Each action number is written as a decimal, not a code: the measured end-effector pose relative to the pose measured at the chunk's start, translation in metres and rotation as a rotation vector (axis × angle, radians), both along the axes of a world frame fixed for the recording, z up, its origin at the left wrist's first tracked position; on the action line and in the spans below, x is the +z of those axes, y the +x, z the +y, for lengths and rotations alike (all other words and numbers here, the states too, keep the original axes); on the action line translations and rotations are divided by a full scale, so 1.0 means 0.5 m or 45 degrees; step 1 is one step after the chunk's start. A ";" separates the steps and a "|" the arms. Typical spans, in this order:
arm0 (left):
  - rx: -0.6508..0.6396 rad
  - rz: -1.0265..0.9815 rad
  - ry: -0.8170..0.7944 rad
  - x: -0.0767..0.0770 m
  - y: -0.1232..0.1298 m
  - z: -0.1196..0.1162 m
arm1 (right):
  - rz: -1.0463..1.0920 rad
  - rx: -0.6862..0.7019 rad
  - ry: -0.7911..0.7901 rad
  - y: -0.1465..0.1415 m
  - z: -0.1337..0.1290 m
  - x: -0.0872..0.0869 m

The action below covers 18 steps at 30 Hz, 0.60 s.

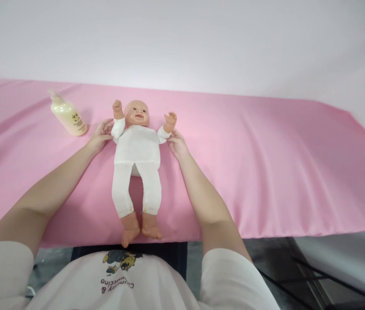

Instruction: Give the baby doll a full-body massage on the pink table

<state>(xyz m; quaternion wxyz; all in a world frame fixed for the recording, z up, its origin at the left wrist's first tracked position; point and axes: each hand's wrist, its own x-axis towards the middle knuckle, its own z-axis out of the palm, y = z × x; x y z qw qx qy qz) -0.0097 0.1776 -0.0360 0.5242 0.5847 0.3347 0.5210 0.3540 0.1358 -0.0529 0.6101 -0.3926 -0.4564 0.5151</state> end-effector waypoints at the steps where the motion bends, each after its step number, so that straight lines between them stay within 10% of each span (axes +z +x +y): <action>1: -0.014 0.007 -0.020 0.003 0.002 -0.004 | 0.031 0.005 0.026 -0.002 0.000 0.000; 18: -0.059 -0.044 -0.094 0.002 0.017 -0.018 | -0.075 0.068 0.036 -0.021 -0.006 0.000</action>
